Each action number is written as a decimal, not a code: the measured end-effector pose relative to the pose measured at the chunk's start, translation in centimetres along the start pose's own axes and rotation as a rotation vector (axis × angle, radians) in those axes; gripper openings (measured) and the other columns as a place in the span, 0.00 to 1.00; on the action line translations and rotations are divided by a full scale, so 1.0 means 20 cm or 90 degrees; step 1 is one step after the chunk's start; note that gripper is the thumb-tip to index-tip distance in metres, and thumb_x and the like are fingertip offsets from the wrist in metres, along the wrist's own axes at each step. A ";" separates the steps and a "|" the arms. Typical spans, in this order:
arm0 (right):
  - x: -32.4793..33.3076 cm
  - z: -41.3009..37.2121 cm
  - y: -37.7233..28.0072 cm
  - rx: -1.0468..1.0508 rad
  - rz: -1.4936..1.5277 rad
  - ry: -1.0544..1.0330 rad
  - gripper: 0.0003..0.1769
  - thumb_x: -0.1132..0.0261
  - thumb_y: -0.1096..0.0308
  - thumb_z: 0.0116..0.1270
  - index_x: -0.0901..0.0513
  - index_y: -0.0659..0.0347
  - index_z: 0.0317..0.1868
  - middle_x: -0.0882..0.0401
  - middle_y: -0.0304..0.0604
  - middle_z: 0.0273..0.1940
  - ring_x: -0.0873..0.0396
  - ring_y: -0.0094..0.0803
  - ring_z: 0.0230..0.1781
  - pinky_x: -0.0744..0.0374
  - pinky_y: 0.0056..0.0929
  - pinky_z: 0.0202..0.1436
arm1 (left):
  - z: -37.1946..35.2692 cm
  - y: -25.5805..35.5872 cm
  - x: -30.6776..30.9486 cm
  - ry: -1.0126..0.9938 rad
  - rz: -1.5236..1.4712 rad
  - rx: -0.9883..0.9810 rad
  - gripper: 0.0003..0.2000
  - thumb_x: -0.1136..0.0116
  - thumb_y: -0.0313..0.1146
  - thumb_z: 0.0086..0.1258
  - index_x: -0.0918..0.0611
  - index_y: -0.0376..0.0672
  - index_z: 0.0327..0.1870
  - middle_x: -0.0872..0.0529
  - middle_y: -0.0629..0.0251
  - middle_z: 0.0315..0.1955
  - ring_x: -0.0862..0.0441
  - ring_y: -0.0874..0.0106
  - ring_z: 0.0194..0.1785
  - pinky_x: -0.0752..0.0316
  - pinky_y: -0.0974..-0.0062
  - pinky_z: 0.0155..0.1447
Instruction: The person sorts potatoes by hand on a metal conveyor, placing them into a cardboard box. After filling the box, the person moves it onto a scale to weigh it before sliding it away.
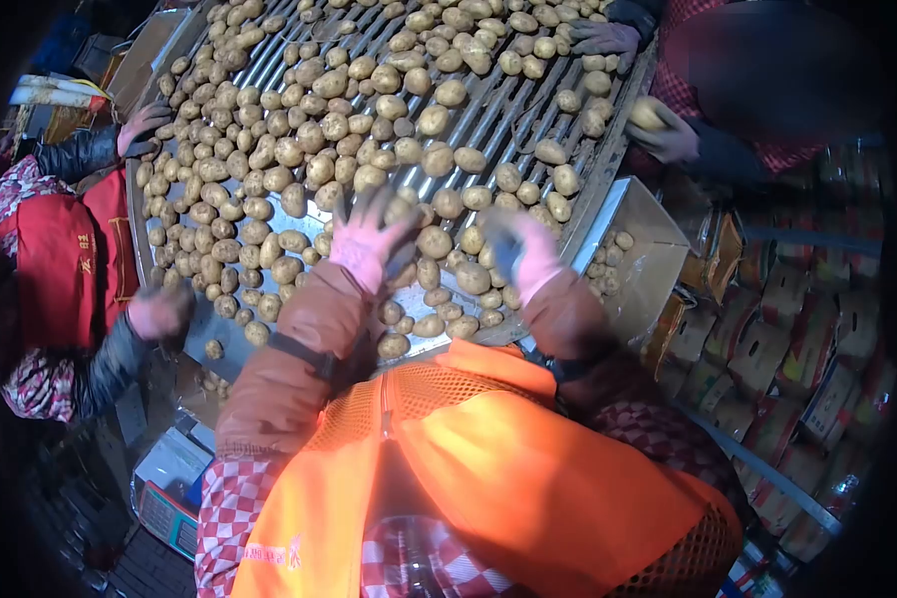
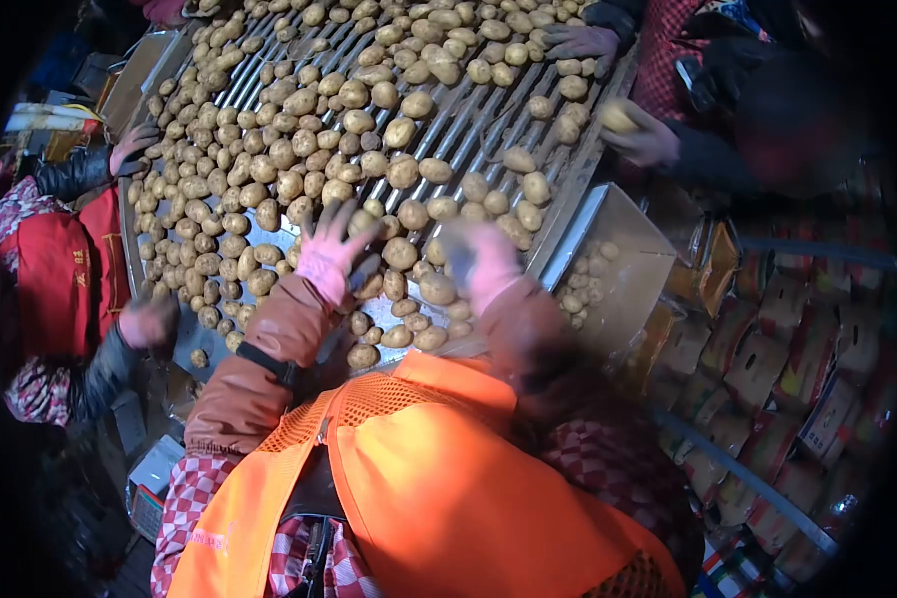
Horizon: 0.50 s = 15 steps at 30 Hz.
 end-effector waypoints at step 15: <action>0.08 0.13 -0.46 0.168 -0.112 -0.118 0.26 0.40 0.52 0.75 0.21 0.64 0.62 0.18 0.47 0.53 0.19 0.31 0.49 0.21 0.30 0.54 | -0.38 -0.27 0.14 0.099 -0.023 0.301 0.27 0.42 0.45 0.72 0.28 0.57 0.73 0.30 0.55 0.72 0.41 0.47 0.77 0.48 0.35 0.75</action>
Point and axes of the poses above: each hand's wrist, its own z-axis towards the middle knuckle, its own x-axis out of the back of the hand, y = z × x, the point moved 10 cm from there along z, towards the middle knuckle
